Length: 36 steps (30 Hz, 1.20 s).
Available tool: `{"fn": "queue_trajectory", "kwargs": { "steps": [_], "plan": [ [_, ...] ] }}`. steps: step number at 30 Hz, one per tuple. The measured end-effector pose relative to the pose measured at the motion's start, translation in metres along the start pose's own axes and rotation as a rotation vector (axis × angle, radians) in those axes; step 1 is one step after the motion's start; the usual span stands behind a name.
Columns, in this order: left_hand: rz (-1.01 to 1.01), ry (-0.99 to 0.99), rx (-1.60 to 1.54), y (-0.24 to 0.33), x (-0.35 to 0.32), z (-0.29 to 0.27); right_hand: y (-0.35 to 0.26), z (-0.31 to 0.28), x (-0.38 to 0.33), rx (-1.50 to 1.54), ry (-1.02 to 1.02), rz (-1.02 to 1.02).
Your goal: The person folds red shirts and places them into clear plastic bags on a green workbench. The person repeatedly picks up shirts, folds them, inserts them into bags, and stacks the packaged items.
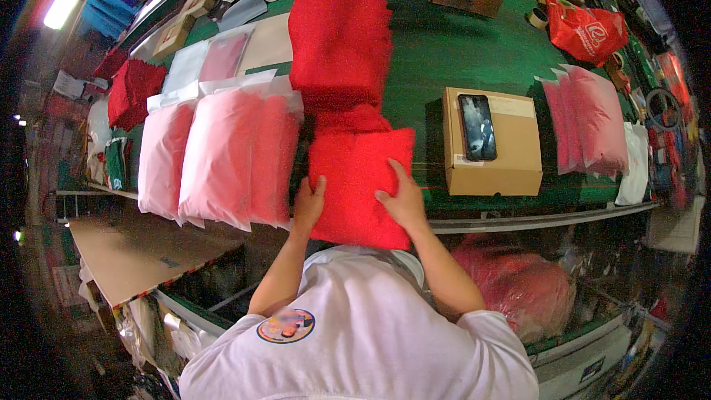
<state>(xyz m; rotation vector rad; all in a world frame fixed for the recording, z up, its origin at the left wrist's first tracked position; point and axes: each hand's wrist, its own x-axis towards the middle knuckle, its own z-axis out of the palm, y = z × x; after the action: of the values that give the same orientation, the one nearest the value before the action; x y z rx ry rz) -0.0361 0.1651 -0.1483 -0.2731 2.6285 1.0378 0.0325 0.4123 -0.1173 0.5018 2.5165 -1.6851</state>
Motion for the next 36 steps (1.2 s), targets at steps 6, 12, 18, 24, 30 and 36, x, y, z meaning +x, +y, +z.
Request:
{"fn": "queue_trajectory", "kwargs": {
  "steps": [6, 12, 18, 24, 30, 36],
  "plan": [
    [-0.148, -0.243, -0.839, 0.005, 0.019, 0.013, 0.037, -0.004, 0.025, 0.325, -0.024, 0.065],
    [-0.036, -0.617, -1.102, 0.039, -0.015, -0.019, 0.021, -0.030, -0.016, 0.285, 0.038, -0.141],
    [0.316, -0.743, -1.145, 0.074, -0.085, -0.117, -0.099, -0.063, -0.105, 0.098, 0.219, -0.280],
    [0.775, -0.627, -0.986, 0.018, -0.099, -0.280, -0.192, 0.030, -0.156, 0.086, 0.457, -0.538],
    [0.514, -0.382, -1.184, -0.121, -0.081, -0.447, -0.309, 0.229, -0.143, 0.037, 0.306, -0.608],
    [0.282, 0.029, -1.365, -0.260, -0.079, -0.551, -0.394, 0.404, -0.131, 0.156, -0.106, -0.648]
  ]
}}
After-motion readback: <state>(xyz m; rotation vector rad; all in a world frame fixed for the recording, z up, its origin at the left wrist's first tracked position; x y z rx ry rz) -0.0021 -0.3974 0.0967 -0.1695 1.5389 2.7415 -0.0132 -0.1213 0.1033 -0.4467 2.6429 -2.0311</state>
